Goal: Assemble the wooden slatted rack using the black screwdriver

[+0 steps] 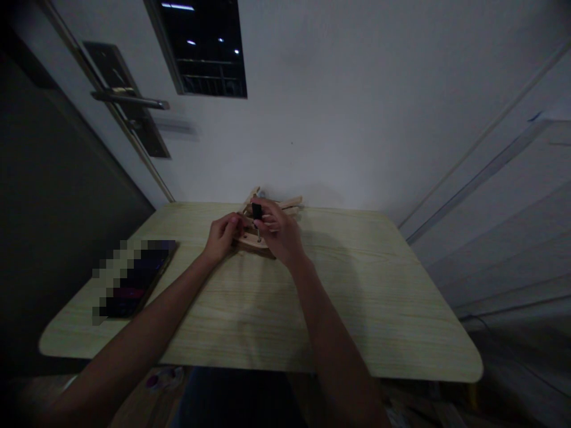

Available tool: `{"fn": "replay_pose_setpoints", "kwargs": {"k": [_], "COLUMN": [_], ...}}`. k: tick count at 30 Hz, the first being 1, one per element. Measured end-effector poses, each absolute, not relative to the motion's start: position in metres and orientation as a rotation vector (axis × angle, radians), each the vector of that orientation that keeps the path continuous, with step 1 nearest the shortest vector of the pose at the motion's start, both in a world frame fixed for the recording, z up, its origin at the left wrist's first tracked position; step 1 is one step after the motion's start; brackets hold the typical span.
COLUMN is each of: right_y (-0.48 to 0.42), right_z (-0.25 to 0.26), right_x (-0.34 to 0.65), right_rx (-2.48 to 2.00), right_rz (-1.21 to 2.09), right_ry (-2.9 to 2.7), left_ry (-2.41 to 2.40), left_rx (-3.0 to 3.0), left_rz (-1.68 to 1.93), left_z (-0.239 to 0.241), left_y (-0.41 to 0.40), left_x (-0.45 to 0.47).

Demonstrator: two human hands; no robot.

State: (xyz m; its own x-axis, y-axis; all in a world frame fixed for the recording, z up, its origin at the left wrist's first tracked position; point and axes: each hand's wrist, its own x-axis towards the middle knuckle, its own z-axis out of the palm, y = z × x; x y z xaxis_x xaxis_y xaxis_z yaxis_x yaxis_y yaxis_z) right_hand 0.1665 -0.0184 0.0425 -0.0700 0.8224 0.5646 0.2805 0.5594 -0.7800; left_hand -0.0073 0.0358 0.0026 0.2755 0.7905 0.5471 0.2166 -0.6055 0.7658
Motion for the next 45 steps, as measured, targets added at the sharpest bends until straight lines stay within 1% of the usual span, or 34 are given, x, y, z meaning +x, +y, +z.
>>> {"fn": "replay_pose_setpoints", "kwargs": {"k": [6,13,20,27,40,45], "right_y": [-0.0200,-0.0202,-0.0170,-0.0195,-0.0192,-0.0209], "right_z": [0.0434,0.0446,0.0396,0.0432,0.0443,0.0461], "right_x": [0.1682,0.1705,0.1663,0.1701,0.1670,0.1689], "right_rx": [-0.973,-0.929,-0.987,-0.937,-1.108,-1.058], "right_rz": [0.446,0.564,0.553,0.599,0.353,0.414], "right_ry": [-1.714,-1.758,-1.648,-1.716,-1.682,-1.667], "left_ry": [0.895,0.895,0.893,0.915,0.906,0.895], "left_rx": [2.008,2.015,2.009,2.013,1.999,1.970], "left_rz": [1.336,1.344,1.339,1.330,1.344,1.342], "left_z": [0.0045,0.0041,0.0028,0.0036,0.0023,0.0012], "left_y": [0.0355,0.0349,0.0363,0.0356,0.0362,0.0362], "left_x": [-0.0076,-0.0073,-0.0075,-0.0076,-0.0070,-0.0064]}}
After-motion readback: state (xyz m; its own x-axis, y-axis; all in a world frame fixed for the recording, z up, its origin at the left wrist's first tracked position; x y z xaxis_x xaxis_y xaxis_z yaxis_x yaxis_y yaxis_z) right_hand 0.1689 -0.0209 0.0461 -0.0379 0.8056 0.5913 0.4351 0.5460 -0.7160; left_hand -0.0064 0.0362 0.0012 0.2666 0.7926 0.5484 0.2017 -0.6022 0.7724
